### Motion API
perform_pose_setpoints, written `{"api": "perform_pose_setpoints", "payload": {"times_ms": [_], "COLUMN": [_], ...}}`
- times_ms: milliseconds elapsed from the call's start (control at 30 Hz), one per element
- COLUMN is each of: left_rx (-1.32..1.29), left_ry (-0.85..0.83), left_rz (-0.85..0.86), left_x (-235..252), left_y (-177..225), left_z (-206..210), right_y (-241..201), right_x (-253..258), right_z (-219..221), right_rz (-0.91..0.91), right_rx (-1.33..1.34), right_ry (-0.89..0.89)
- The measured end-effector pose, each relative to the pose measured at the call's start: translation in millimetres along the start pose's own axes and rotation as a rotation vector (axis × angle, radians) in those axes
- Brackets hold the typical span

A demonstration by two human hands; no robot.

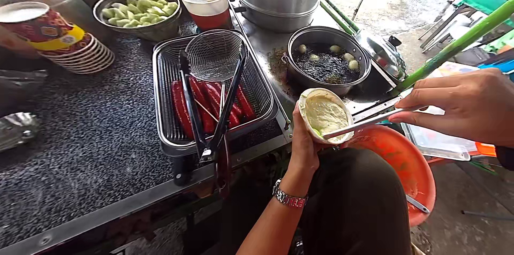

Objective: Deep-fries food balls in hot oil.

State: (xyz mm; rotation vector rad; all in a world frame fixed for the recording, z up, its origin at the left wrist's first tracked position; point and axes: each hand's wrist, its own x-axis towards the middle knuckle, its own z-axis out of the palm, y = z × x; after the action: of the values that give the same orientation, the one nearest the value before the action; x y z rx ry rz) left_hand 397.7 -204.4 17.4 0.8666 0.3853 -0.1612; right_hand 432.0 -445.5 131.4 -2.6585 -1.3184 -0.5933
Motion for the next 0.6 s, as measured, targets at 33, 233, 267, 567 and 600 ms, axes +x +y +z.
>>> {"api": "perform_pose_setpoints", "payload": {"times_ms": [33, 233, 267, 567, 600], "left_rx": [0.017, 0.117, 0.118, 0.035, 0.028], "left_ry": [0.012, 0.035, 0.041, 0.074, 0.078], "left_rz": [0.022, 0.176, 0.176, 0.108, 0.102], "left_x": [1, 9, 9, 8, 8], "left_y": [-1, -15, -16, -25, -25], "left_z": [0, -7, -7, -5, -5], "right_y": [-1, 2, 6, 59, 60], "right_x": [-1, -1, 0, -5, -10], "right_z": [1, 4, 6, 71, 79], "right_rz": [0.061, 0.735, 0.883, 0.739, 0.586], "right_rx": [0.038, 0.75, 0.898, 0.094, -0.051], "right_ry": [-0.029, -0.304, -0.346, -0.064, -0.009]}}
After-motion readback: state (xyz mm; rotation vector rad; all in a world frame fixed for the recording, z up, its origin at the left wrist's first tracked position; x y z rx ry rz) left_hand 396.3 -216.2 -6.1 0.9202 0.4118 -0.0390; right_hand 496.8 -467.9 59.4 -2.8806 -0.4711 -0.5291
